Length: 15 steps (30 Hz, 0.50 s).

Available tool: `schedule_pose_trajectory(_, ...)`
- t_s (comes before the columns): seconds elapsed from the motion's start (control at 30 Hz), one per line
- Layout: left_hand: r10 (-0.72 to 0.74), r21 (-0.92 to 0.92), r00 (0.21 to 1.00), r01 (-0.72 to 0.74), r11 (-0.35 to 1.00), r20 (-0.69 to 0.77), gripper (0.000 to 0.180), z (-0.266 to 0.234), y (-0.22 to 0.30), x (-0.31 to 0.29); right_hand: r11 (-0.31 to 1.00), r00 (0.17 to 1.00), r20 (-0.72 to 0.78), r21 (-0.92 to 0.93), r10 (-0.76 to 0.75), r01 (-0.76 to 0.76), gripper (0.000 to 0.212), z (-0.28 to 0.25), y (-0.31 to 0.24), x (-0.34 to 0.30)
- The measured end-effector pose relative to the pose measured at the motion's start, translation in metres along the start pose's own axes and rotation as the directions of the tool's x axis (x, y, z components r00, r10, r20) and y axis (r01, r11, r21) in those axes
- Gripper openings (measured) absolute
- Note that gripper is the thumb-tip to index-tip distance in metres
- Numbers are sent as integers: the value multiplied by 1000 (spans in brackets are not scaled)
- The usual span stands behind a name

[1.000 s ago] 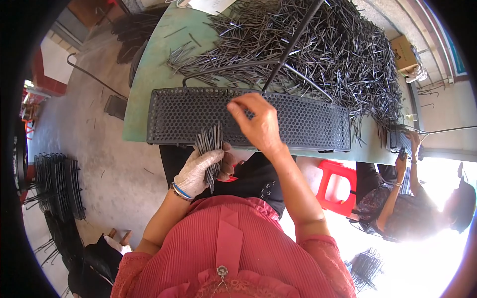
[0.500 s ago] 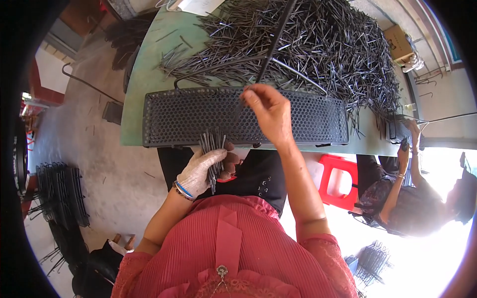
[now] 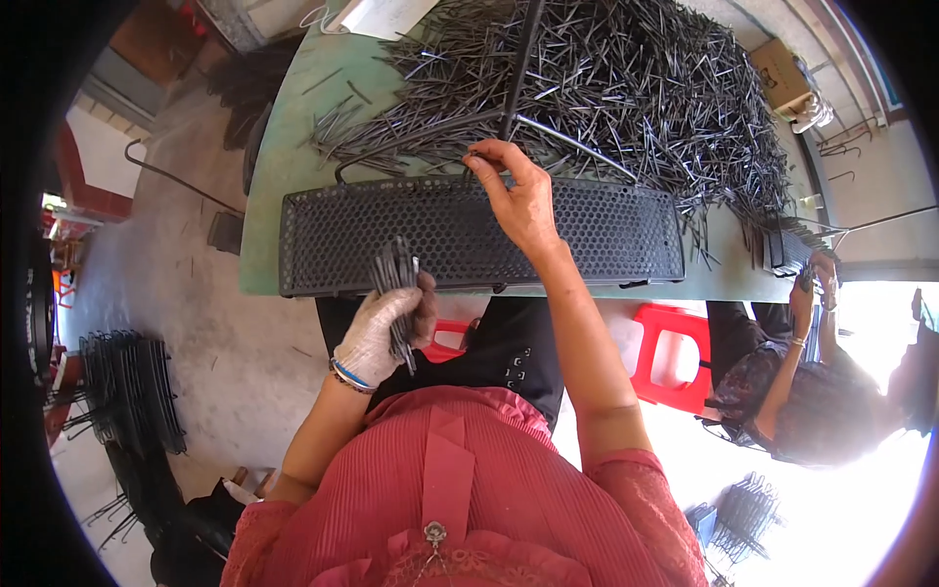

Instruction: Picking up small metal pins from a pile and inserting them into the holes of a mesh frame component.

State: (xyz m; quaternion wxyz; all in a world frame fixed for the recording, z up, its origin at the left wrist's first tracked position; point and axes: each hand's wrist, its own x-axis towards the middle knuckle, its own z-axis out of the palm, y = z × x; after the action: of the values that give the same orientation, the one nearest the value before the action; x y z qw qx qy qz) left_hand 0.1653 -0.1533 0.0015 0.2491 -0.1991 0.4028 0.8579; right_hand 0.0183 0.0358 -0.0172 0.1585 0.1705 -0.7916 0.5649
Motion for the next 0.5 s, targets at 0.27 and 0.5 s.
schedule_pose_trajectory(0.27,896,464,445,-790,401,-17,24,-47,118,16,989,997,-22,130,68,-64,19,-5,18,-3)
schedule_pose_trajectory(0.5,946,578,311,-756,307,-96,51,-219,96,91,999,999,33,-45,21,-19,19,4,12,-8)
